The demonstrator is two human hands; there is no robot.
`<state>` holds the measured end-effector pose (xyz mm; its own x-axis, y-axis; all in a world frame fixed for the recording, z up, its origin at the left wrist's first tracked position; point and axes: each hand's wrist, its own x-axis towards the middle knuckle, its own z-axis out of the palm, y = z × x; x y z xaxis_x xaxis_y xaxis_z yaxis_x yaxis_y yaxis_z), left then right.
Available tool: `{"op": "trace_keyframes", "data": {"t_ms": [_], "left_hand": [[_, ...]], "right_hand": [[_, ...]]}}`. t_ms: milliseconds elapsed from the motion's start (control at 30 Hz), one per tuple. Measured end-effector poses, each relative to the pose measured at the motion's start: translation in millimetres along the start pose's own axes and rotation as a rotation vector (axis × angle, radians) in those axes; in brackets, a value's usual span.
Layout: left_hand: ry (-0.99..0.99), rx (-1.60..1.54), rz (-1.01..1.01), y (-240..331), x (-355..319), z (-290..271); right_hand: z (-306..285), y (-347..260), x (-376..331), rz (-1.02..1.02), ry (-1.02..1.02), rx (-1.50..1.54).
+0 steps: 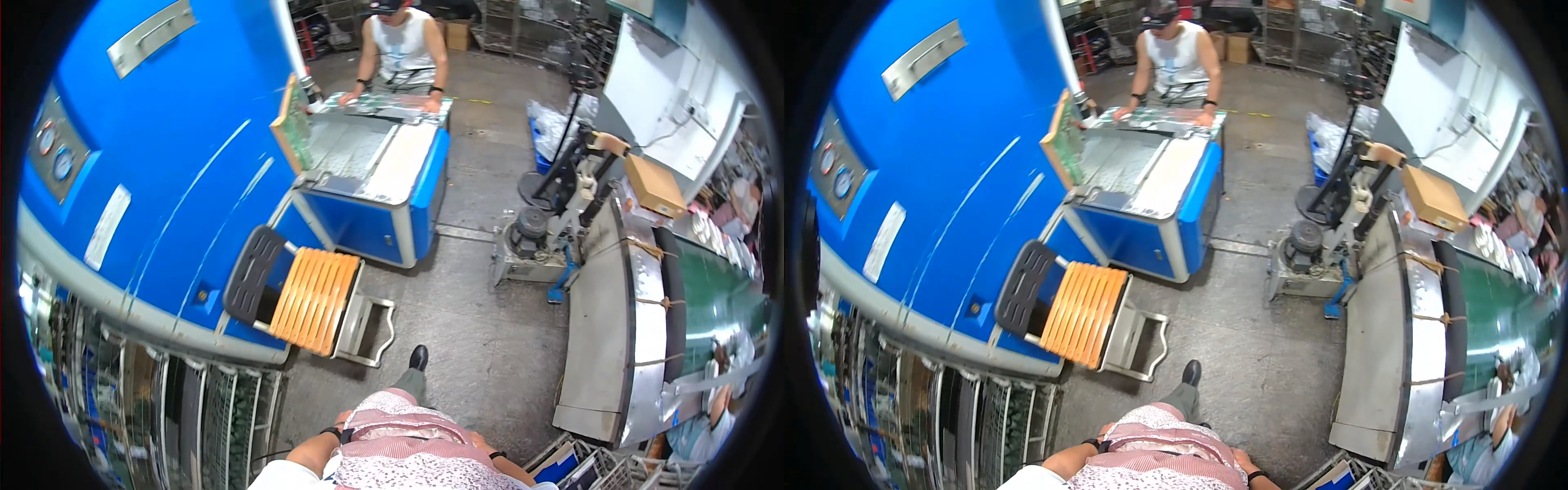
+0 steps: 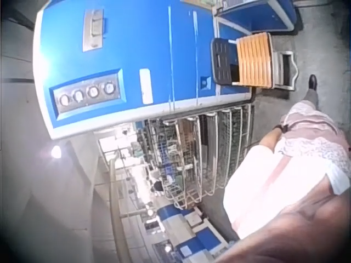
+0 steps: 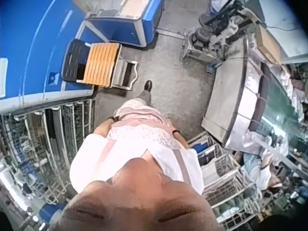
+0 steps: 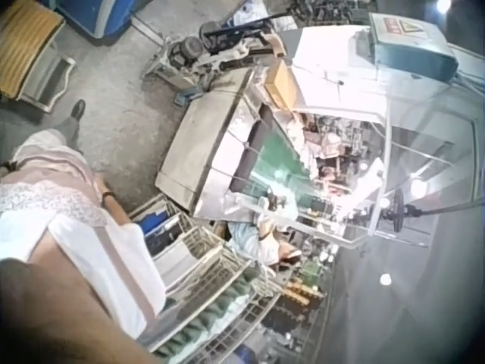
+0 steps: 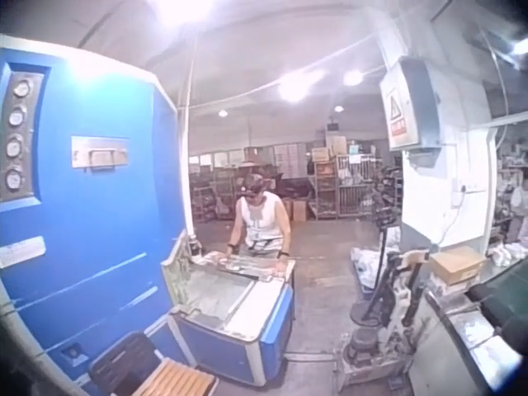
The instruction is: Fitting shoe soles and uppers together and organizing components on a production line.
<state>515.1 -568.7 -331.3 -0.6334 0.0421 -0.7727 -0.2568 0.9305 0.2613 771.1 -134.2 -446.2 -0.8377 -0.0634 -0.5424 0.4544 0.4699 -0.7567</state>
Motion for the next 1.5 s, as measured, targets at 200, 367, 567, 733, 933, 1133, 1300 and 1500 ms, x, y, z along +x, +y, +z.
{"op": "trace_keyframes", "data": {"t_ms": [200,367,567,733,933,1133,1300,1500], "left_hand": [[-0.046,0.301,0.238,35,101,-65],[-0.100,0.542,0.448,131,178,-106],[-0.045,0.300,0.336,281,161,-178],[0.030,0.516,0.576,317,198,-217],[-0.013,0.973,0.629,457,180,-327],[0.261,1.179,0.887,553,268,-438],[0.172,1.482,0.984,571,296,-495],[-0.065,1.532,0.956,531,351,-524]], "right_hand": [[-49,-75,27,0.162,0.092,-0.013],[-106,-124,73,0.436,0.290,0.041],[-179,-179,121,0.426,0.239,0.125],[-225,-230,168,0.404,0.236,0.174],[-215,-249,214,0.365,0.282,0.365],[-133,-252,262,0.559,0.272,0.383],[-141,-325,327,0.531,0.249,0.372],[-110,-381,409,0.295,0.338,0.589]]}}
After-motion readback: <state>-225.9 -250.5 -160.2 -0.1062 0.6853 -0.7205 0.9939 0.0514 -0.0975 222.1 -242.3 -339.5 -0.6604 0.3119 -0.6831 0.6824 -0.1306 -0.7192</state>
